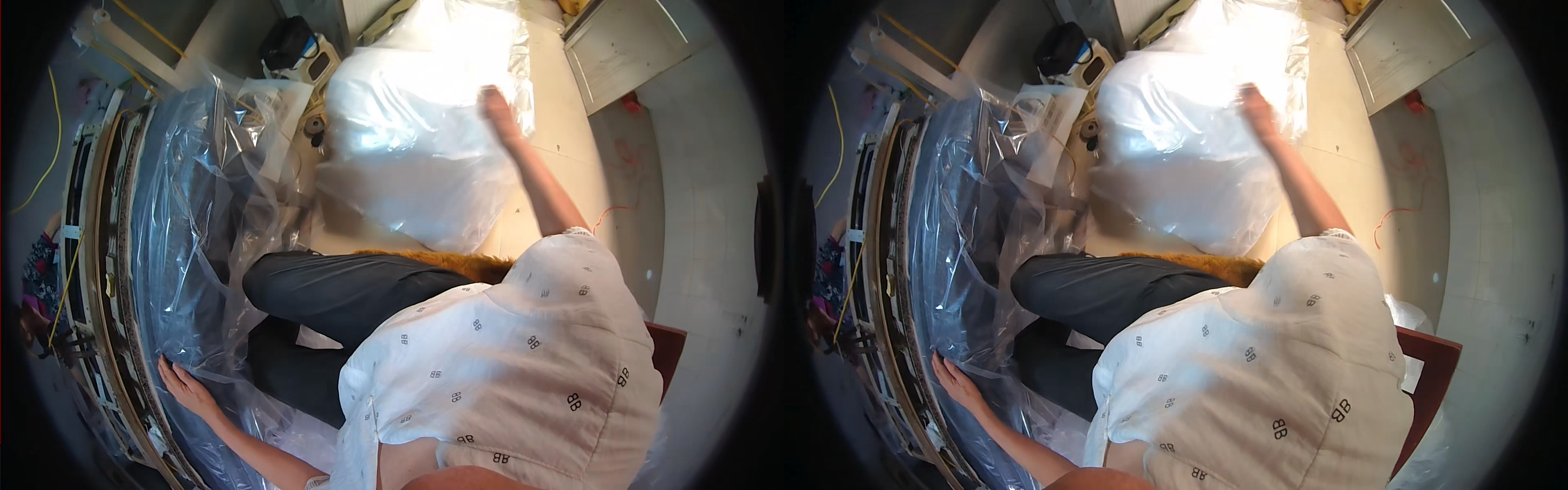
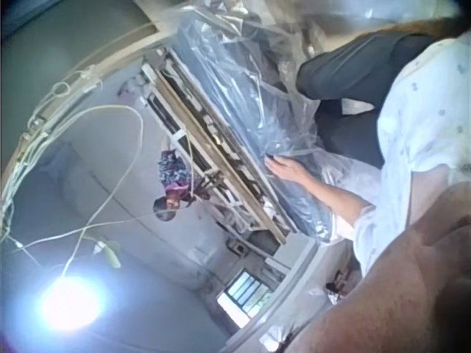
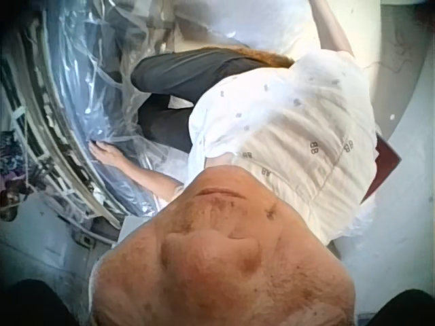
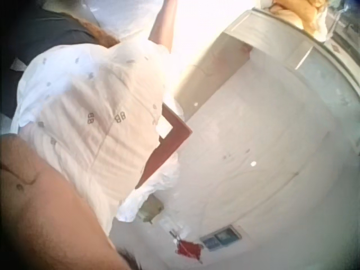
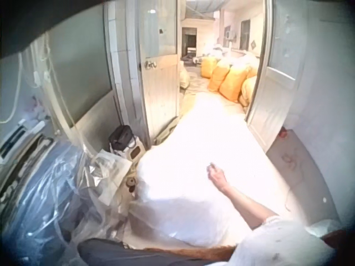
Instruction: Wrapping a large gray cushioned furniture component, such as a headboard or sofa section, in large plastic bags.
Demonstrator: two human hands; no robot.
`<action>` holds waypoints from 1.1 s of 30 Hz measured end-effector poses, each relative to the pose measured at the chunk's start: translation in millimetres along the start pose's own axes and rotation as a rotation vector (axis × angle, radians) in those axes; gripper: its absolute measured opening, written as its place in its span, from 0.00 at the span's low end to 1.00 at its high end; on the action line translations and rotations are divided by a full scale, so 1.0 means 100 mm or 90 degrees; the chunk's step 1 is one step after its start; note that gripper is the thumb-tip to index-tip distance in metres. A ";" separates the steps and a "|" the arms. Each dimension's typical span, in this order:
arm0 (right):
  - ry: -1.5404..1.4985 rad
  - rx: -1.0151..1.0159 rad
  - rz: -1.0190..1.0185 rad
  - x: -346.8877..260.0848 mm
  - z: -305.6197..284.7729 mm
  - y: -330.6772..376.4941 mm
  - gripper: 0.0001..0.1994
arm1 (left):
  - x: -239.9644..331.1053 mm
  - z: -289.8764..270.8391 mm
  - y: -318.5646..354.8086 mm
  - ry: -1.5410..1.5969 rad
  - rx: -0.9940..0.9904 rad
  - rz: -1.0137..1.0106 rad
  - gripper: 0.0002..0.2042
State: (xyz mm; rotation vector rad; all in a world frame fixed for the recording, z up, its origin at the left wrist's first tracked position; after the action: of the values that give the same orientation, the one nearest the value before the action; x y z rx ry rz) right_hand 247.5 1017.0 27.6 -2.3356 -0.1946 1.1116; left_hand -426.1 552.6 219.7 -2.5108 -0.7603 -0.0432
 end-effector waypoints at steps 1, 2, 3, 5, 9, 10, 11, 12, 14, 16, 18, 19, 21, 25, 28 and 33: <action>-0.039 -0.169 0.050 -0.14 0.58 0.11 0.11 | -0.15 0.05 -0.03 0.037 -0.031 -0.038 0.20; -0.216 -0.294 0.079 -1.09 0.82 0.20 0.13 | -0.27 0.07 0.01 0.063 -0.061 -0.088 0.20; -0.292 -0.345 0.108 -1.56 0.97 0.28 0.11 | 0.02 0.00 -0.09 0.054 -0.053 -0.108 0.18; -0.497 -0.465 0.049 -2.55 1.13 0.46 0.08 | 1.29 -0.26 -0.21 0.050 0.066 0.108 0.18; -0.476 -0.528 -0.343 -4.02 0.80 0.83 0.03 | 2.88 0.25 0.05 0.697 -0.244 -0.038 0.34; -0.512 -0.536 -0.402 -4.26 0.70 0.95 0.04 | 3.10 0.41 0.14 0.788 -0.310 -0.042 0.37; -0.542 -0.541 -0.460 -4.42 0.59 1.00 0.06 | 3.19 0.63 0.19 0.866 -0.297 0.007 0.39; -0.536 -0.540 -0.465 -4.45 0.52 0.93 0.06 | 3.32 0.81 0.30 0.943 -0.415 -0.098 0.29; -0.434 -0.521 -0.417 -4.40 0.46 0.74 0.10 | 3.04 1.04 0.32 0.802 -0.426 -0.154 0.14; -0.370 -0.481 -0.395 -4.21 0.47 0.53 0.13 | 2.94 0.73 0.12 0.678 -0.282 -0.047 0.04; -0.167 -0.244 -0.532 -3.83 0.47 0.44 0.13 | 3.05 0.37 -0.01 0.715 -0.261 -0.005 0.04; -0.089 -0.318 -0.515 -3.40 0.69 0.41 0.13 | 3.15 0.08 -0.10 0.698 -0.195 0.045 0.04; 0.110 -0.586 -0.388 -2.61 1.39 0.23 0.18 | 2.84 -0.38 -0.08 0.732 -0.113 0.025 0.05; -0.166 -0.098 -0.344 -2.96 0.17 -0.77 0.24 | 2.54 0.09 0.01 0.730 -0.314 -0.088 0.05; -0.438 -0.159 -0.224 -3.15 -0.42 -1.06 0.17 | 2.57 0.01 -0.29 0.654 -0.211 0.175 0.10; -0.653 -0.596 -0.210 -4.71 0.12 0.93 0.29 | 0.90 -1.33 -0.63 1.134 0.349 0.102 0.05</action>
State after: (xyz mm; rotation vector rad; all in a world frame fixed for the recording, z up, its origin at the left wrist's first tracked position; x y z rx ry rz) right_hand -76.8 779.8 291.2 -1.9562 -1.6935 2.2378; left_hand -368.2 579.5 380.0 -1.1556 0.2104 -1.4796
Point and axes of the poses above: each hand's wrist, its own y-axis away from the middle knuckle, its own z-axis out of the palm, x = y × z, the point moved 10 cm from there along -y, towards the middle knuckle, and after that the axes turned 1 degree about y, right-handed, at the moved point
